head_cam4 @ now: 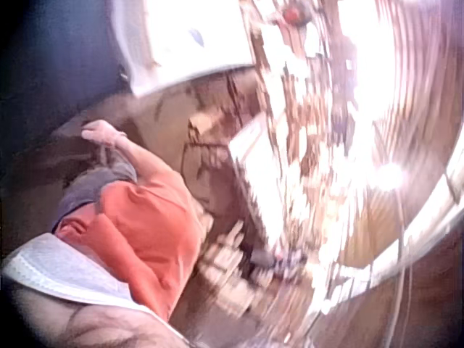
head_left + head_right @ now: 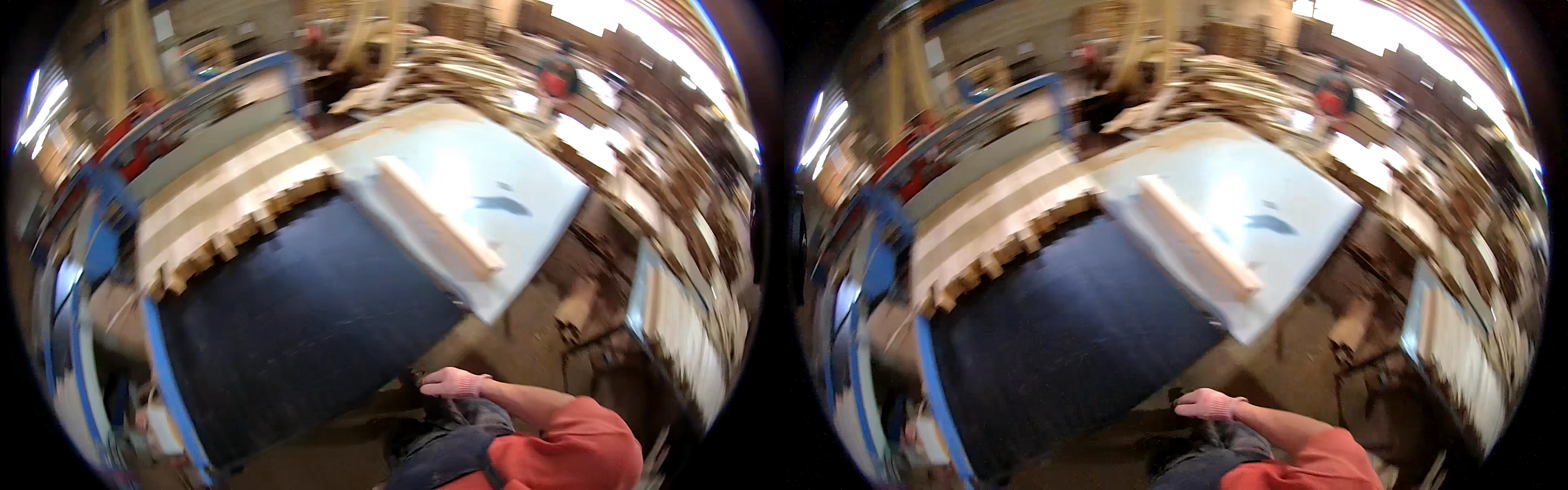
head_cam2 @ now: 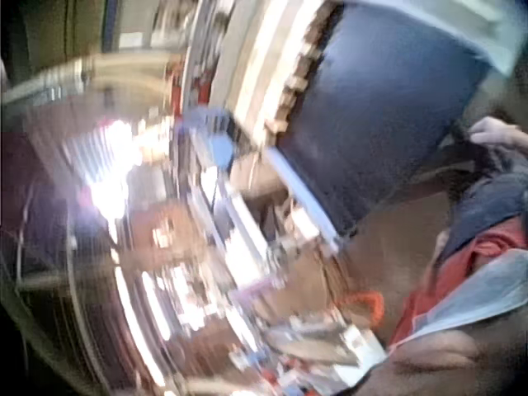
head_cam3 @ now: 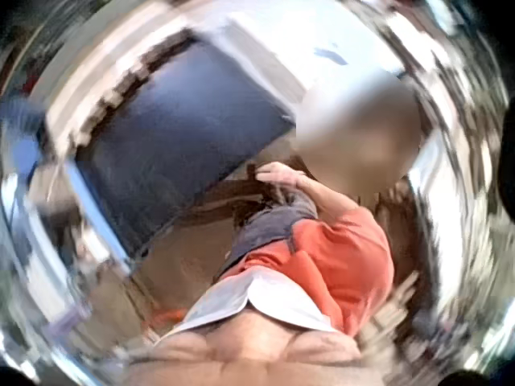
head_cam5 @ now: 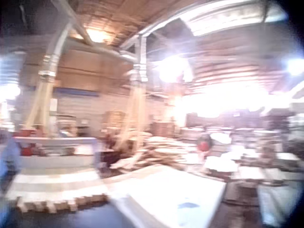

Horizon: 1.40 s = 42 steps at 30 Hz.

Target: The person repeatedly picks up stacks of light-colored wooden planks from a conveyor belt and carries them to a nearby table. They place the planks onto the table, aligning them with existing stacks, and then return to the conveyor to repeat the process.

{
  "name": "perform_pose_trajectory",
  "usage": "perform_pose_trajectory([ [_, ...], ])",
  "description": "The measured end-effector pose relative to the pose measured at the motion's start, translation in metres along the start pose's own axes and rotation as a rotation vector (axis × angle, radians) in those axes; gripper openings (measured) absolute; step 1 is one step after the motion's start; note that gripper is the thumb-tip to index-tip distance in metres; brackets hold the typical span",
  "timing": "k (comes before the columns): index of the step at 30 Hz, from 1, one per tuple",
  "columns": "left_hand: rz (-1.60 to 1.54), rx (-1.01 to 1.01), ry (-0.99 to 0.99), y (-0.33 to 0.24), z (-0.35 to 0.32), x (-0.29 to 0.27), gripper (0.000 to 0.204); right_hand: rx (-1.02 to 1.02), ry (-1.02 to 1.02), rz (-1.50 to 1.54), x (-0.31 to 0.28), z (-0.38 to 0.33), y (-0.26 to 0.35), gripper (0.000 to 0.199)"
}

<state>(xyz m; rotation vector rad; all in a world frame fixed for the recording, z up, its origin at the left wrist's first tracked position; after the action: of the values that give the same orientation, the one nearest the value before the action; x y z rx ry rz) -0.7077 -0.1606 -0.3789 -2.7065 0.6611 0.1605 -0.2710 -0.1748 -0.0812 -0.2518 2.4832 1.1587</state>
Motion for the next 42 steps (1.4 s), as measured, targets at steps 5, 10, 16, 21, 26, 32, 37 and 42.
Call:
perform_pose_trajectory([
  [5,0.144,0.1,0.029,-0.066,0.003,0.029,0.038,0.305,-0.283,-0.08,-0.023,-0.005,-0.193,0.056],
  [10,0.266,0.214,0.008,-0.154,0.002,0.074,0.035,0.694,-0.471,0.229,-0.03,-0.07,-0.351,0.055],
  [16,0.522,0.217,0.048,-0.165,-0.028,0.215,0.032,0.718,-0.639,0.455,-0.016,-0.163,-0.501,0.036],
  [21,0.796,0.232,0.118,-0.145,-0.053,0.34,0.029,0.942,-0.713,0.419,-0.013,-0.245,-0.593,0.054],
  [26,0.987,0.305,0.188,-0.156,-0.059,0.466,0.026,1.053,-0.853,0.816,-0.02,-0.308,-0.634,0.047],
  [32,0.864,0.229,0.215,-0.198,-0.067,0.612,0.017,1.071,-0.877,0.825,-0.016,-0.314,-0.674,0.056],
  [37,0.973,0.162,0.286,-0.225,-0.083,0.748,0.03,1.094,-0.872,0.785,-0.057,-0.341,-0.68,0.056],
  [42,1.21,0.282,0.24,-0.231,-0.107,0.893,0.021,1.238,-1.23,1.59,-0.103,-0.359,-0.691,0.036],
])
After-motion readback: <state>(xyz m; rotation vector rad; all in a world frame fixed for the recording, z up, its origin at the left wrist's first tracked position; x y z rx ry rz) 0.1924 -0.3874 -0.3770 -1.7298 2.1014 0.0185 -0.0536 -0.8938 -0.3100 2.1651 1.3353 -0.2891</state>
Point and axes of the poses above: each hand's wrist, its own z-axis towards the middle knuckle, its own x-axis out of the palm, y = z × x, the point moved 3 cm from there along z, towards the middle knuckle, and after that the axes turned 9 degrees about -y, right-handed, at the moved point
